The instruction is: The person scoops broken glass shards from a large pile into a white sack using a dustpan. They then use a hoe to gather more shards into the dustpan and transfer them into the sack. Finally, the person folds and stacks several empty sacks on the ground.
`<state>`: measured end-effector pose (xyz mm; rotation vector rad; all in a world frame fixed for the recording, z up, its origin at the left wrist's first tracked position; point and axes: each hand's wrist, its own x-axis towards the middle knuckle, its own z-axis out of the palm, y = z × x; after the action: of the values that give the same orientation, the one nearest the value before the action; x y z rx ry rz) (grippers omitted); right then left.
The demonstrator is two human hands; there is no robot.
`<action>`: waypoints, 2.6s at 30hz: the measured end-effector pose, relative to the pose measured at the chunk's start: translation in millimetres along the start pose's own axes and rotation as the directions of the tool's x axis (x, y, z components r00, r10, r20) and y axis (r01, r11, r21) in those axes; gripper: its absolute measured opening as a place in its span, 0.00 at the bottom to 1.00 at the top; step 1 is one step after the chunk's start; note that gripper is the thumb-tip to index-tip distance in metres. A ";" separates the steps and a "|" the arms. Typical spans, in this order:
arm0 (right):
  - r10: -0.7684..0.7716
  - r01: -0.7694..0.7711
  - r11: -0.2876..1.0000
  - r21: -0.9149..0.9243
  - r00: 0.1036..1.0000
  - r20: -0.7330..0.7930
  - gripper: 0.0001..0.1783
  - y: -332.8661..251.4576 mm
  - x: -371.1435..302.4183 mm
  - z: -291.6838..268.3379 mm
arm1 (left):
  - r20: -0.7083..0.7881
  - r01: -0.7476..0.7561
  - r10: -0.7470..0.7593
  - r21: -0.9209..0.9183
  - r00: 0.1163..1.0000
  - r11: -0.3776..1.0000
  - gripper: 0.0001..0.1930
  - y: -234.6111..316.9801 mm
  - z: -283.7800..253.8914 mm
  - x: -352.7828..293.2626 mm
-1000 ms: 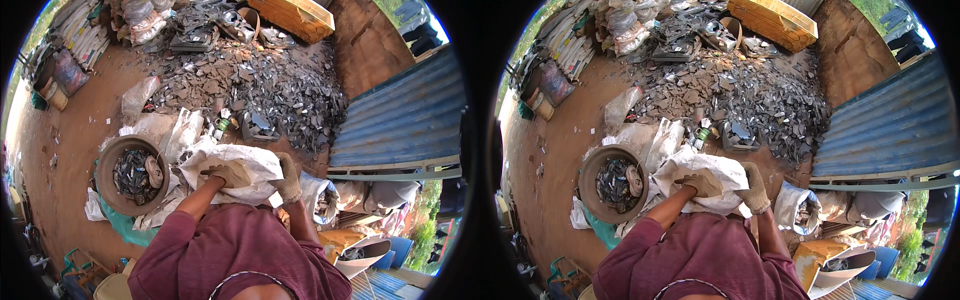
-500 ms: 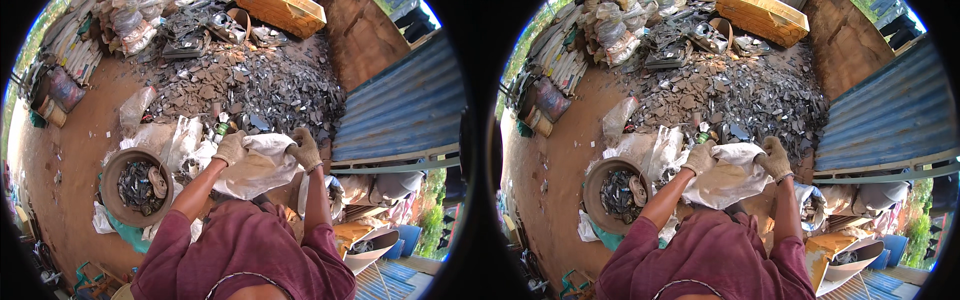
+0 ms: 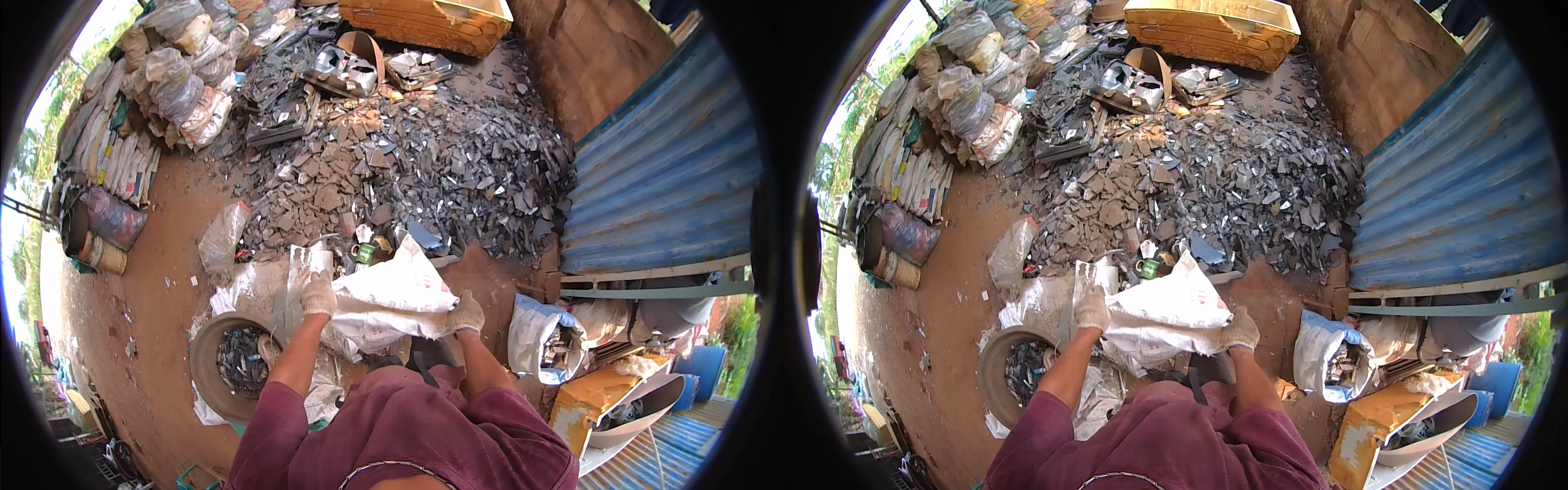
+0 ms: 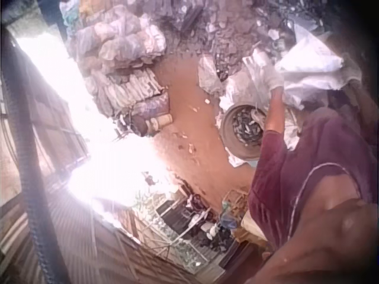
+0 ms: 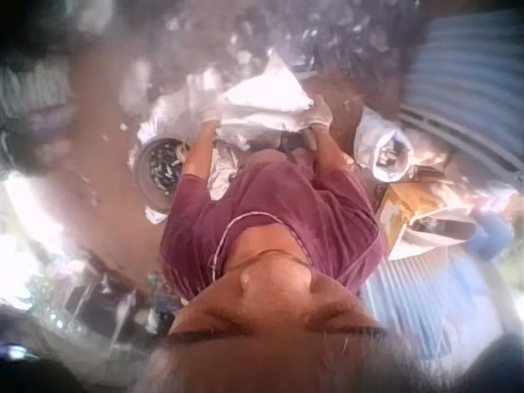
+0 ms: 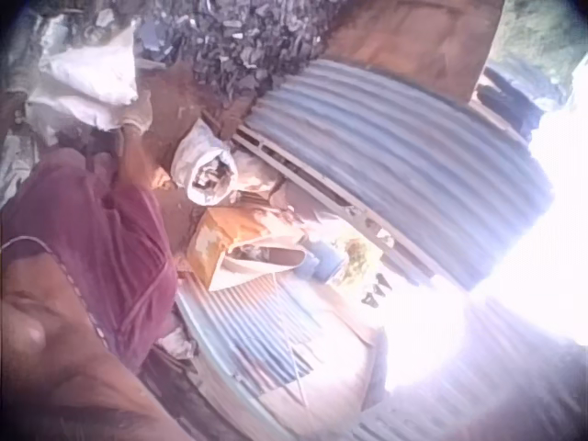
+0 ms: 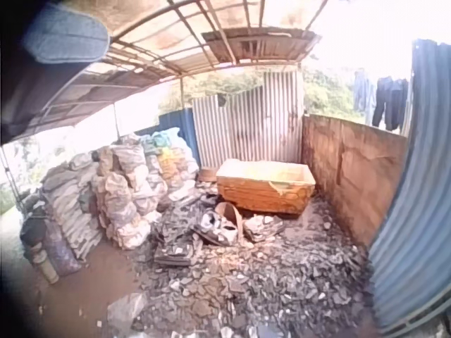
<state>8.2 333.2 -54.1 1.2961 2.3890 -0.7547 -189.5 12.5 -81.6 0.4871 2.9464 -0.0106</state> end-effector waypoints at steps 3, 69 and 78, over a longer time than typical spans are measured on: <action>-0.007 0.001 0.989 0.150 0.999 0.042 0.21 -5.5 42.2 12.8 | -0.024 0.006 -0.005 0.024 1.000 1.000 0.19 -7.1 34.5 14.9; 0.938 -0.708 0.244 0.663 0.346 0.024 0.39 165.1 318.7 388.5 | 0.672 0.576 -0.030 -0.611 0.740 0.543 0.34 219.8 301.2 387.2; 0.890 -0.516 0.366 0.775 0.438 -0.129 0.36 194.2 328.2 399.5 | 0.562 0.323 0.165 -0.664 0.811 0.674 0.30 328.7 375.6 442.4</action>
<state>6.5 407.4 -601.5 2.9672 1.3894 -0.9987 -440.9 453.0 -514.7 0.1570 2.0801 0.8438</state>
